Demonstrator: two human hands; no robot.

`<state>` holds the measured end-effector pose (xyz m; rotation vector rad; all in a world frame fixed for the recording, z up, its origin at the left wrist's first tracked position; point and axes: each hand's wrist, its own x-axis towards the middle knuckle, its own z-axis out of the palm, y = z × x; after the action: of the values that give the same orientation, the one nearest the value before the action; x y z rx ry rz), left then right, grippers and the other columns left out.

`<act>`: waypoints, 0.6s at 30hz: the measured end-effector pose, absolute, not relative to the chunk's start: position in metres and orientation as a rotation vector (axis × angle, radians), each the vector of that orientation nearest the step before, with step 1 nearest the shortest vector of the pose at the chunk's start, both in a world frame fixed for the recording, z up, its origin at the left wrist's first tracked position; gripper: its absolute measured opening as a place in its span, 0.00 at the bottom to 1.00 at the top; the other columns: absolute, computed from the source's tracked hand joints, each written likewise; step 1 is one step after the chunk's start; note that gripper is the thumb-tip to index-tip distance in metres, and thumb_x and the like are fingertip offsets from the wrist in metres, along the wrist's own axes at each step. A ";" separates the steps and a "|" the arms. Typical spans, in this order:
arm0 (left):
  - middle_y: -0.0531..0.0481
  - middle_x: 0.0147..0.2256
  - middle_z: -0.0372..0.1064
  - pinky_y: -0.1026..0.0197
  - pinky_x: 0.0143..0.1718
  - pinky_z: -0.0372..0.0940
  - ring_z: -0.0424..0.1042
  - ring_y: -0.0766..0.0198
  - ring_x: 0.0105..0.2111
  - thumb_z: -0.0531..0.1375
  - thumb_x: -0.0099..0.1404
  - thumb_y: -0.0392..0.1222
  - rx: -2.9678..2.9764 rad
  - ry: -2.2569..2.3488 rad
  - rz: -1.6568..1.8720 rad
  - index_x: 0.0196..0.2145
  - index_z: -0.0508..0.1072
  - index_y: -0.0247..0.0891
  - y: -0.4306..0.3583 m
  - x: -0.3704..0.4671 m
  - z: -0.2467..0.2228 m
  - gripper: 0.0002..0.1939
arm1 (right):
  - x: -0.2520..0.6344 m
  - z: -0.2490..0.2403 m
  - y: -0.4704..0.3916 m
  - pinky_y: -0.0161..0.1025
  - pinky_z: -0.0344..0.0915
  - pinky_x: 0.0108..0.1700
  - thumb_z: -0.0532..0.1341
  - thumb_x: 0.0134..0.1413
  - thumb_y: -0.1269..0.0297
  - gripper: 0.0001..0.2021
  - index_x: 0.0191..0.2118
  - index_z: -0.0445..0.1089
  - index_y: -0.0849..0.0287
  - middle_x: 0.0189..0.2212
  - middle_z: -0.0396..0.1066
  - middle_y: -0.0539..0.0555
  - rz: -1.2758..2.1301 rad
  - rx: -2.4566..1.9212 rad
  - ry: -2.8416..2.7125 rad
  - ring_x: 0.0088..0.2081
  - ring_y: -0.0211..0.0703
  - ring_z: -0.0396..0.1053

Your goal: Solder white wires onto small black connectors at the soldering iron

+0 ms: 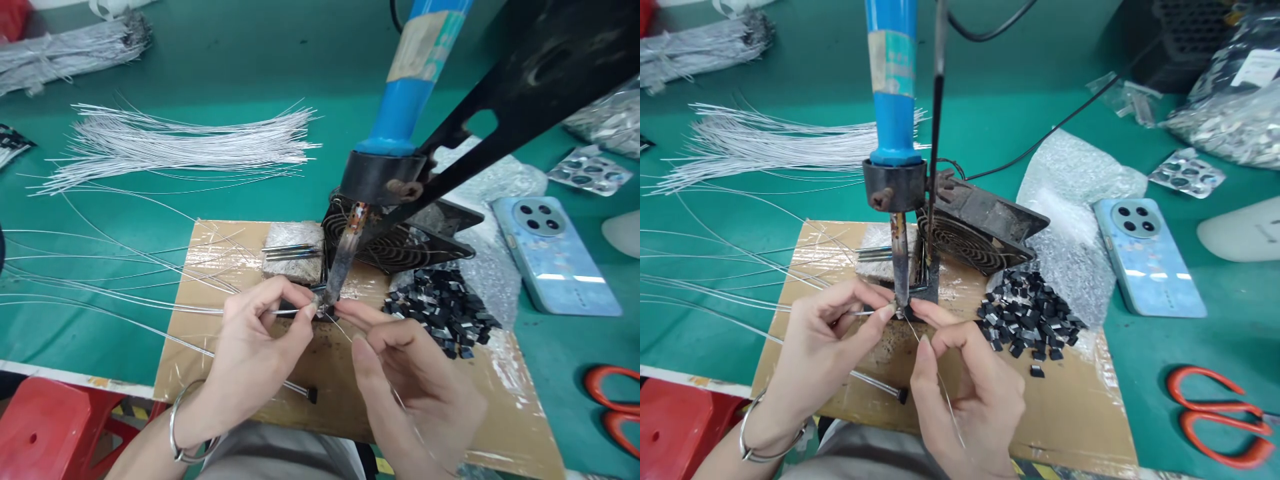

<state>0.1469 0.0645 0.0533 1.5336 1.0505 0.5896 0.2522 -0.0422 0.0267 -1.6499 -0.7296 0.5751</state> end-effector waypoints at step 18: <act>0.49 0.30 0.76 0.61 0.31 0.65 0.76 0.59 0.35 0.61 0.63 0.32 1.580 1.090 0.573 0.29 0.75 0.37 0.063 0.146 0.054 0.06 | 0.252 0.027 -0.042 0.36 0.71 0.36 0.65 0.56 0.68 0.07 0.29 0.67 0.54 0.46 0.81 0.52 0.530 -1.664 -0.770 0.42 0.46 0.81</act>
<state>0.1461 0.0631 0.0540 1.5799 1.0902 0.5728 0.2522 -0.0424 0.0266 -1.6639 -0.7704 0.5303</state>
